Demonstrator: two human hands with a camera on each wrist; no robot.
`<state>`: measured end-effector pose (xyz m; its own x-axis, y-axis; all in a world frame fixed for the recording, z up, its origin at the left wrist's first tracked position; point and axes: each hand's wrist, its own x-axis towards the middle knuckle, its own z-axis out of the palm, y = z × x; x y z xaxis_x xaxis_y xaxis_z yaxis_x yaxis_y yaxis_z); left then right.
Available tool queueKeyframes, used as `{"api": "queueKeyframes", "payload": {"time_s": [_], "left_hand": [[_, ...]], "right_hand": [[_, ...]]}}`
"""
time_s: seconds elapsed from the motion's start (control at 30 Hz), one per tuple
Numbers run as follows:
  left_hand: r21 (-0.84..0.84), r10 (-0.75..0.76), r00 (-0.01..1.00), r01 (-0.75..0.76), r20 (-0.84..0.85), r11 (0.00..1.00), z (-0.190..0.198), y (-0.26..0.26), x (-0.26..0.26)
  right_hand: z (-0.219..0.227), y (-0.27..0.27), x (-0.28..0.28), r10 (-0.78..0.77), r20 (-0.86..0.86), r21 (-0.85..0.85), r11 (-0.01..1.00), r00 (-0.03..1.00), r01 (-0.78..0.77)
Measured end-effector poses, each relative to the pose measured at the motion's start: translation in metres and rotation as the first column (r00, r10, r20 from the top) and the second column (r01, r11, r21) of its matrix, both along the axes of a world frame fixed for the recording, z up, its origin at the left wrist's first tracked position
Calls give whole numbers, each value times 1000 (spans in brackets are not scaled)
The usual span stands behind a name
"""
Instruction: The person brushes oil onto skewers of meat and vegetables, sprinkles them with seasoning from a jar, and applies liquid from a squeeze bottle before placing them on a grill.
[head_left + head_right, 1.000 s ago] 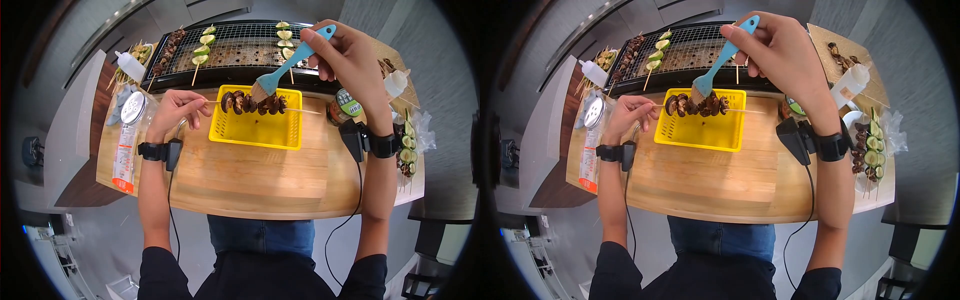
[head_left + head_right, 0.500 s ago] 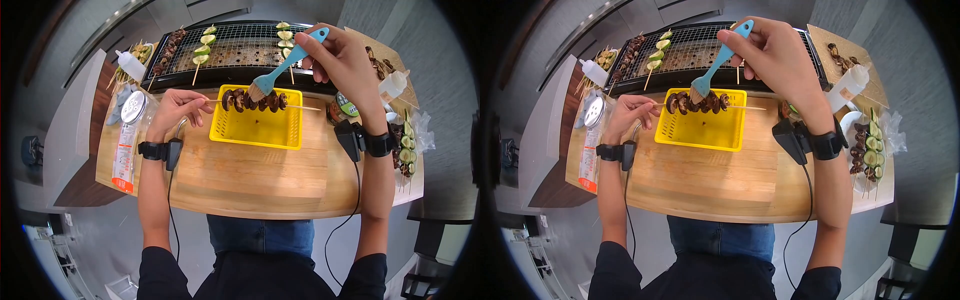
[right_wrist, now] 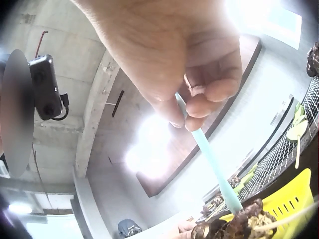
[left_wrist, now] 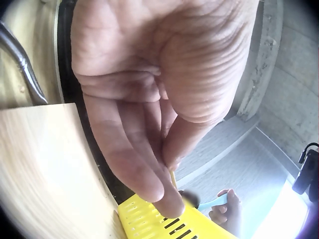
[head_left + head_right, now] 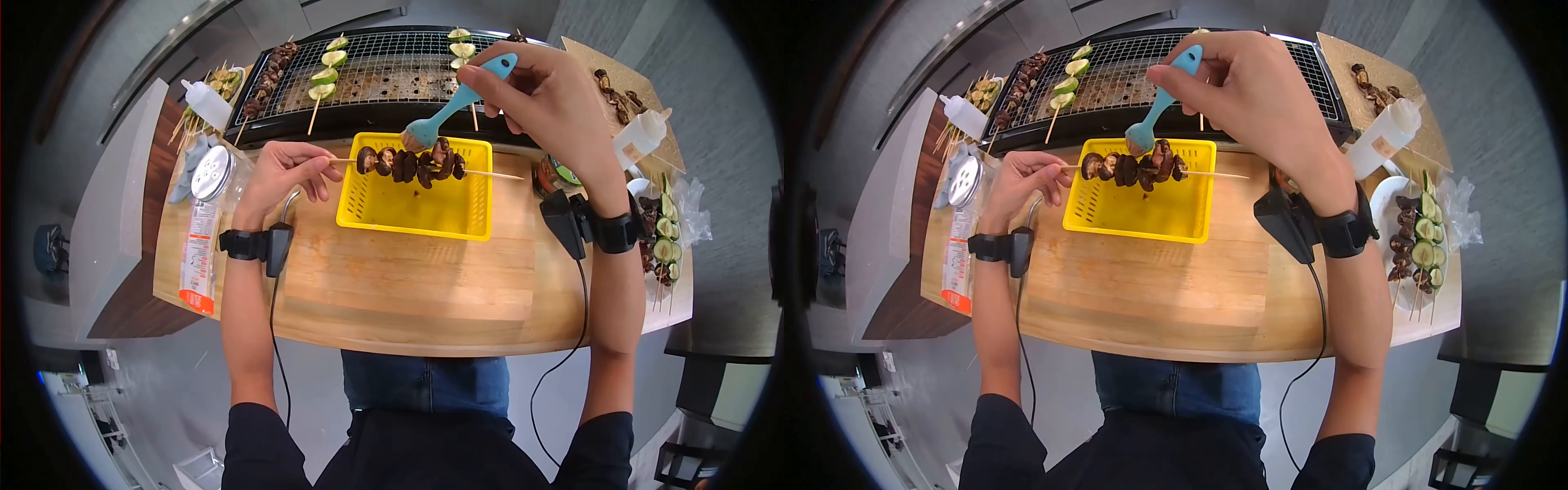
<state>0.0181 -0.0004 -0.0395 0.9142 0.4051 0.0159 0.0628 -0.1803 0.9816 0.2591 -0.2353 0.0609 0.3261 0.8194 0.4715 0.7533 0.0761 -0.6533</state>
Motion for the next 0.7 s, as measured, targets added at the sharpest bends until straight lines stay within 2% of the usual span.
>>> {"api": "queueKeyframes", "payload": {"time_s": [0.07, 0.17, 0.33, 0.53, 0.7], "left_hand": [[3, -2, 1000, 2, 1, 1000, 1, 0, 0], [-5, 3, 1000, -3, -7, 1000, 2, -1, 0], [-2, 3, 1000, -3, -26, 1000, 3, -3, -1], [7, 3, 999, -3, -40, 1000, 5, -4, 0], [10, 3, 999, -3, -44, 1000, 3, -2, 0]], "right_hand": [[-1, 1, -1, -8, 18, 6, 1000, 1000, 8], [-1, 2, -3, 18, -76, 0, 1000, 997, -18], [-7, 8, -4, 166, -268, 70, 986, 949, -153], [-11, 8, 0, 92, -191, 17, 996, 977, -90], [-9, 11, -5, 154, -265, 96, 986, 952, -133]]}}
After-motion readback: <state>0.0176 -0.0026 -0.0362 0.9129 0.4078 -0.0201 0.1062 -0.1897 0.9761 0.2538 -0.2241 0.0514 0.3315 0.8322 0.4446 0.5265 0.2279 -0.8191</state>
